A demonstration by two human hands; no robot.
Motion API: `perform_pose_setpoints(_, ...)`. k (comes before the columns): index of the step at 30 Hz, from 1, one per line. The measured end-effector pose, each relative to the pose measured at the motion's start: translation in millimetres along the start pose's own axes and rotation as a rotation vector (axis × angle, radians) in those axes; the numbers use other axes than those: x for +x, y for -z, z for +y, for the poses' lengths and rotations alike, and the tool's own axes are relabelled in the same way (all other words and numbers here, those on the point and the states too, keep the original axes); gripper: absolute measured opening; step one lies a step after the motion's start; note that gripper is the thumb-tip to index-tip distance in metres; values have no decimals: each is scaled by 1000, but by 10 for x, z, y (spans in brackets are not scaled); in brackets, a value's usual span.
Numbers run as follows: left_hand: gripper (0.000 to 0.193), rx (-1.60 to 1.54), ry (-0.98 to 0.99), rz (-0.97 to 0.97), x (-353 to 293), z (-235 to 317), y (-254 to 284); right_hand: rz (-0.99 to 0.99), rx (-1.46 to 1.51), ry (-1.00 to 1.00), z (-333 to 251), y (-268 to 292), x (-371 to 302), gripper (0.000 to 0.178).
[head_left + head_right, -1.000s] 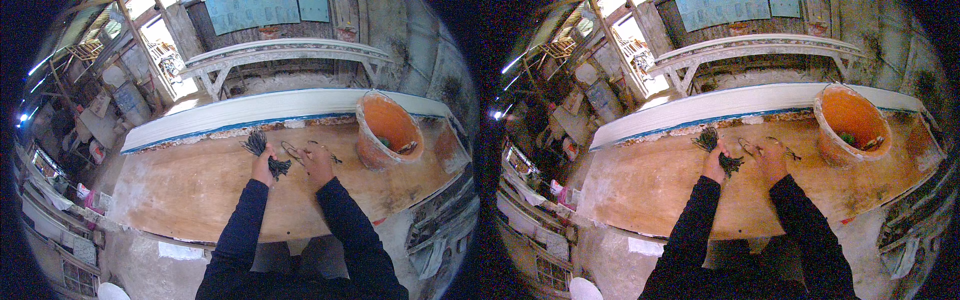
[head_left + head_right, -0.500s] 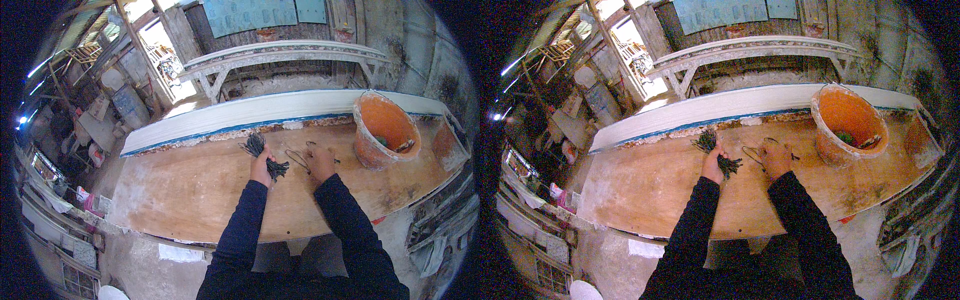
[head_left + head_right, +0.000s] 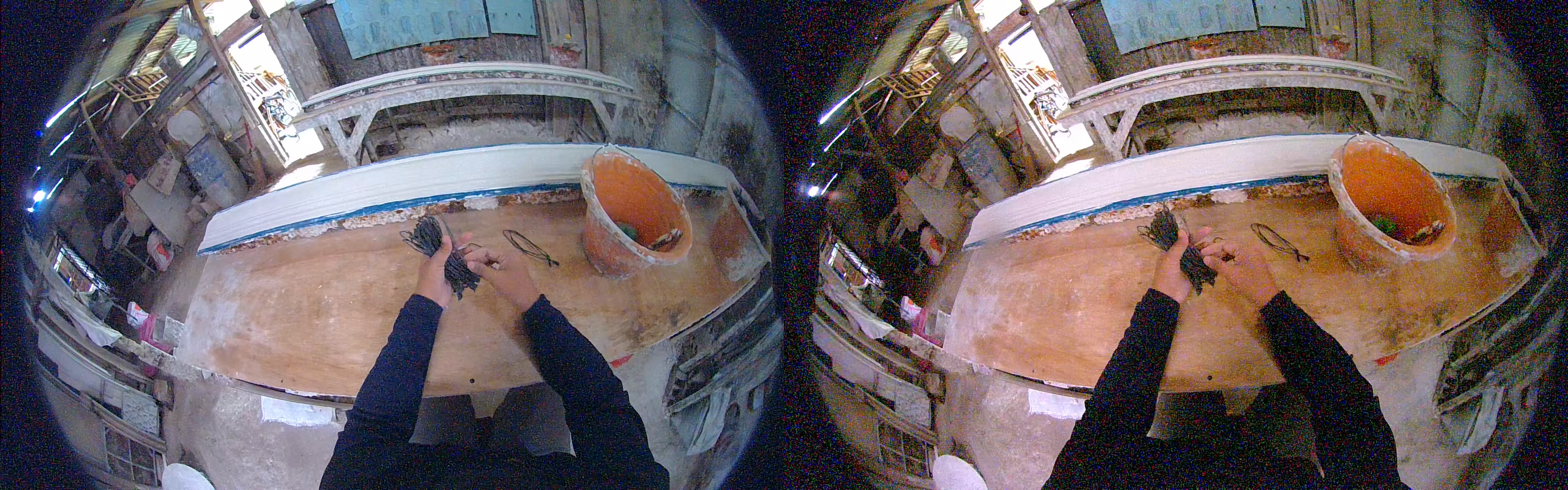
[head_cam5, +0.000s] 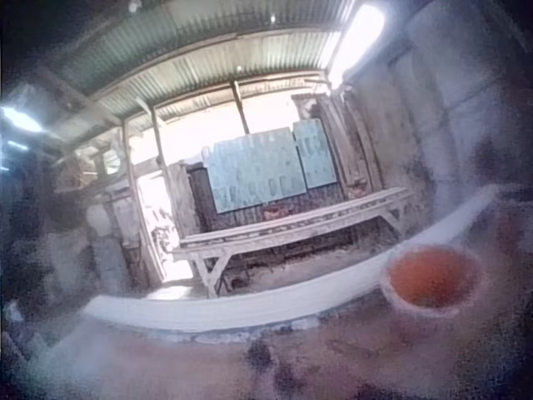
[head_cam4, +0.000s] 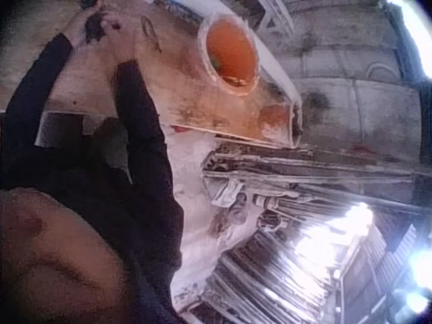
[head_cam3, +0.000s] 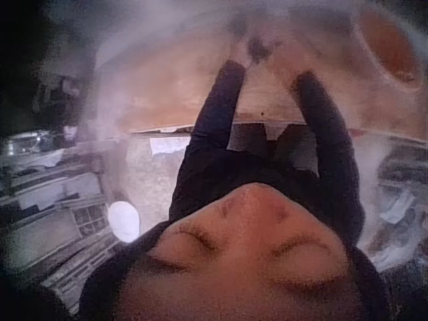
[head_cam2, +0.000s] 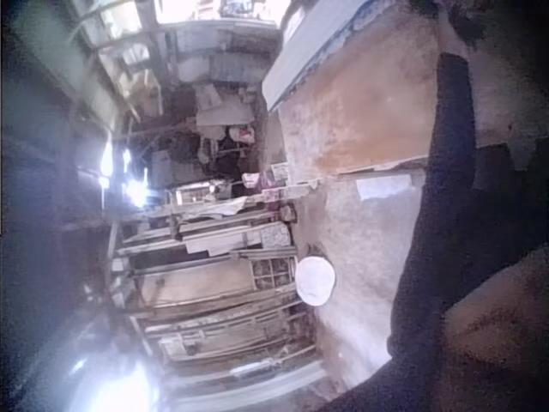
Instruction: The person untangles and sorts a bundle of black cables on a wooden workbench, then places them into an orange bucket. The person then walks across the workshop and places the cables into a black bag.
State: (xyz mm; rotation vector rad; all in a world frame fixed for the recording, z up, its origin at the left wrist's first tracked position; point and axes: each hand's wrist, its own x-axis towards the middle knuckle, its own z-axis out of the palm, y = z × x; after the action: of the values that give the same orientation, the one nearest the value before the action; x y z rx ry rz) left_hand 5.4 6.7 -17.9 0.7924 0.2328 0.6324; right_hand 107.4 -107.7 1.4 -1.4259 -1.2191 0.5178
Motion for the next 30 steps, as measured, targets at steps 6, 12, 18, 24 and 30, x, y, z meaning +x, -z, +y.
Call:
perform_pose_setpoints(6,47,22,-29,152,-39,49,-12,31,4,-17,-22,-33,-14,9)
perform_pose_setpoints(12,33,112,-6,75,-58,71,41,21,-43,16,-45,-59,-12,7)
perform_pose_setpoints(18,22,79,-91,124,-53,65,-2,68,-141,-96,-40,15,14,16)
perform_pose_setpoints(24,26,-42,-99,206,-72,186,-59,273,-866,-198,61,590,65,15)
perform_pose_setpoints(30,30,-70,-104,182,-43,204,21,288,-879,-368,191,820,-9,14)
